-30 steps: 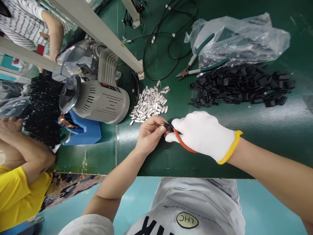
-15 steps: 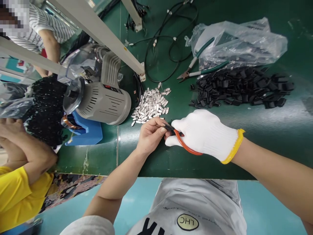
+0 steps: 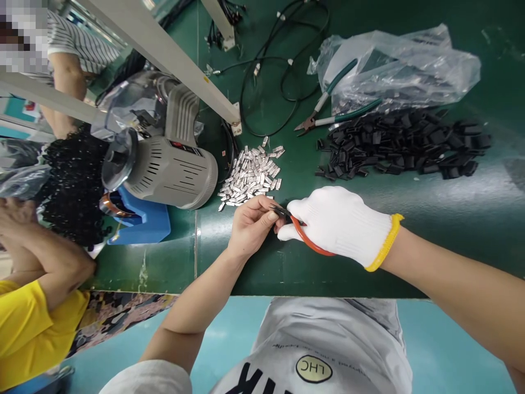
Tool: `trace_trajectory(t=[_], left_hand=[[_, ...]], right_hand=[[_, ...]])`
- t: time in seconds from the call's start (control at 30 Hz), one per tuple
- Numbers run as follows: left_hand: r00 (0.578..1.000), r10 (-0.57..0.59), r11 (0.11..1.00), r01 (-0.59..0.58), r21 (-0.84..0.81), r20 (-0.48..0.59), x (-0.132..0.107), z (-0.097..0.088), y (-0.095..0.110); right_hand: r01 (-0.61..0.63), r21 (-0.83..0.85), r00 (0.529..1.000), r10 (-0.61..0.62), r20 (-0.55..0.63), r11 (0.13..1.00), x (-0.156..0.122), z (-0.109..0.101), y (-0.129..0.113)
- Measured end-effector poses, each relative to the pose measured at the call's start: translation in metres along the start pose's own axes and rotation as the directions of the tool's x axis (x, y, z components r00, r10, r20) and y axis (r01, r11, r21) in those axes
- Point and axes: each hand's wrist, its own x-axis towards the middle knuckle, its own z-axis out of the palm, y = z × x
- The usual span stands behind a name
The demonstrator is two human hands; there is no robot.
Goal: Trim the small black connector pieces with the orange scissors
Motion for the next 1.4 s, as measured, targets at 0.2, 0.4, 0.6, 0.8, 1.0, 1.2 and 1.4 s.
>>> trace_trajectory(t=[0.2,0.4,0.6,0.8,1.0,1.2,1.4], left_hand=[[0.999,-0.022,0.998,0.024,0.054,-0.038,0.0,0.0,0.0],[0.999,-0.004,0.996,0.007,0.084,-0.04,0.0,-0.001,0.0],[0.999,0.024,0.988,-0.019,0.151,-0.032,-0.001,0.002,0.003],[0.993,0.086,0.97,-0.063,0.235,-0.086,-0.003,0.005,0.003],[0.99,0.138,0.826,-0.119,0.55,0.007,-0.009,0.005,0.003],[0.994,0.105,0.883,-0.08,0.463,-0.028,-0.009,0.006,0.0],[0.994,0.096,0.897,-0.068,0.436,-0.043,-0.009,0.007,-0.004]], right_hand=[[-0.012,0.036,0.999,0.01,0.049,0.999,0.0,-0.002,0.001],[0.011,0.048,0.999,-0.013,0.034,0.999,0.001,-0.003,-0.001],[0.042,0.028,0.999,-0.041,-0.035,0.999,0.003,-0.014,0.012],[0.015,0.455,0.994,0.036,-0.103,0.89,0.007,-0.021,0.015],[0.018,0.543,0.989,0.065,-0.132,0.839,0.009,-0.015,0.005],[0.089,0.475,0.986,-0.01,-0.167,0.876,0.008,-0.018,0.006],[0.123,0.367,0.977,-0.047,-0.209,0.922,0.006,-0.017,0.007]])
